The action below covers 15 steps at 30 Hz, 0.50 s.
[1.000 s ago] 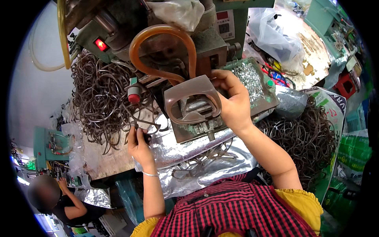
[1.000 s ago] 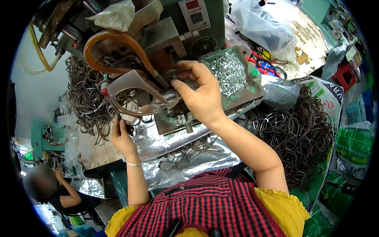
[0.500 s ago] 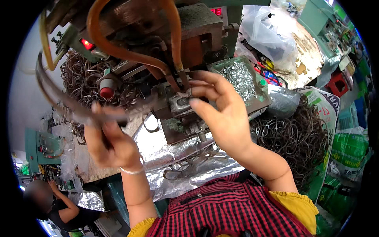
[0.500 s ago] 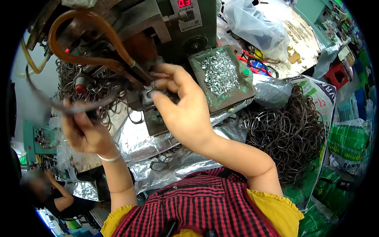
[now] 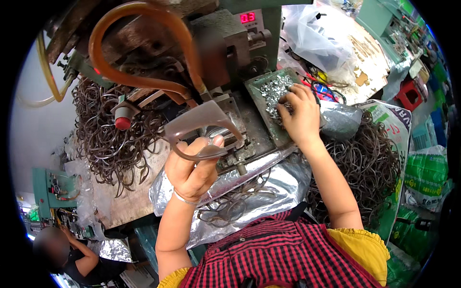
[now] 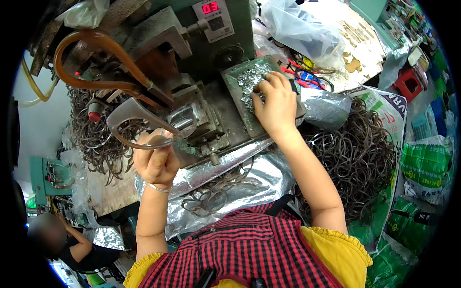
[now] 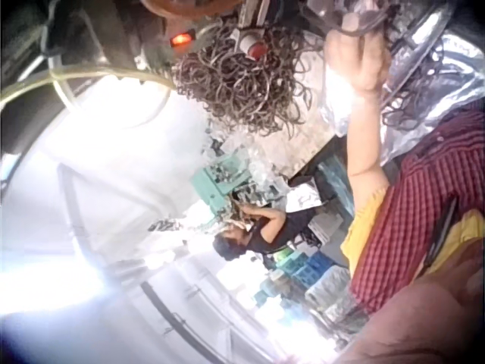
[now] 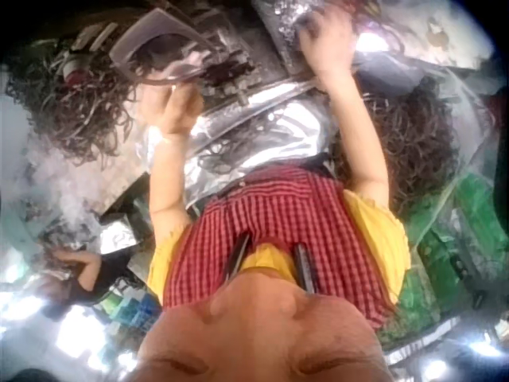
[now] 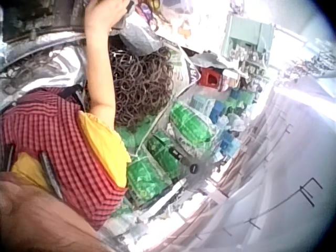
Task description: The person repeatedly picks up small metal components and places them into a press machine, then removes the formed metal loops and places them into a pile. The process is continuous and repetitive, with the person handling the components one at a time.
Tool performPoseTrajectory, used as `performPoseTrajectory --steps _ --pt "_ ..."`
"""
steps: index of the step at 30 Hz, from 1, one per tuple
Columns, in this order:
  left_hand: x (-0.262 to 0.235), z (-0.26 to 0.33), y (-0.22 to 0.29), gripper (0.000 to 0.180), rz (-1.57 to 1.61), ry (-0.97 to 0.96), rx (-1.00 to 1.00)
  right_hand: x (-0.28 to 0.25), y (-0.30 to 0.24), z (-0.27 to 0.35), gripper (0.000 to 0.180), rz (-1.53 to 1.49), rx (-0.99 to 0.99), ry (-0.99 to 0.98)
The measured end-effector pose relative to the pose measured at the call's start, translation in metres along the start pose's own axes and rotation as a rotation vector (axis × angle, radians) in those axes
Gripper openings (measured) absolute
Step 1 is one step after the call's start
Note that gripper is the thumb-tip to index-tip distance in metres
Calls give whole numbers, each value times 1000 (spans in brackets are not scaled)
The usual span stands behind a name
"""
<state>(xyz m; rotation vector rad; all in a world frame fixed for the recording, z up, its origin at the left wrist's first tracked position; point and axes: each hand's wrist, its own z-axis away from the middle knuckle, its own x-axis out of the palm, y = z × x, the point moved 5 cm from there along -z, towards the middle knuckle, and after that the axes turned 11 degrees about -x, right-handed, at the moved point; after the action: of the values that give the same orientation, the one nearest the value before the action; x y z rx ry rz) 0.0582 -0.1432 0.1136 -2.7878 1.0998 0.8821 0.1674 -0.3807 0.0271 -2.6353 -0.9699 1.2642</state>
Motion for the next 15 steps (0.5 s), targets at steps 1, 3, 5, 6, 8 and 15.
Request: performPoseTrajectory --steps 1,3,5,6,8,15 --pt "3 -2 0 29 18 18 7 -5 1 -7 14 -16 3 42" --pt "5 -6 2 33 39 18 -20 -13 5 -19 15 -60 -23 119" --pt "8 -9 2 37 73 48 -16 -25 7 -28 14 -134 31 206" --pt "9 -8 2 34 98 35 5 -32 6 -31 12 -151 52 241" --pt "8 -6 1 32 72 29 40 -37 13 -29 12 -250 213 248" --pt "13 27 -34 29 454 -328 -302 12 -40 -16 24 24 -283 -115"
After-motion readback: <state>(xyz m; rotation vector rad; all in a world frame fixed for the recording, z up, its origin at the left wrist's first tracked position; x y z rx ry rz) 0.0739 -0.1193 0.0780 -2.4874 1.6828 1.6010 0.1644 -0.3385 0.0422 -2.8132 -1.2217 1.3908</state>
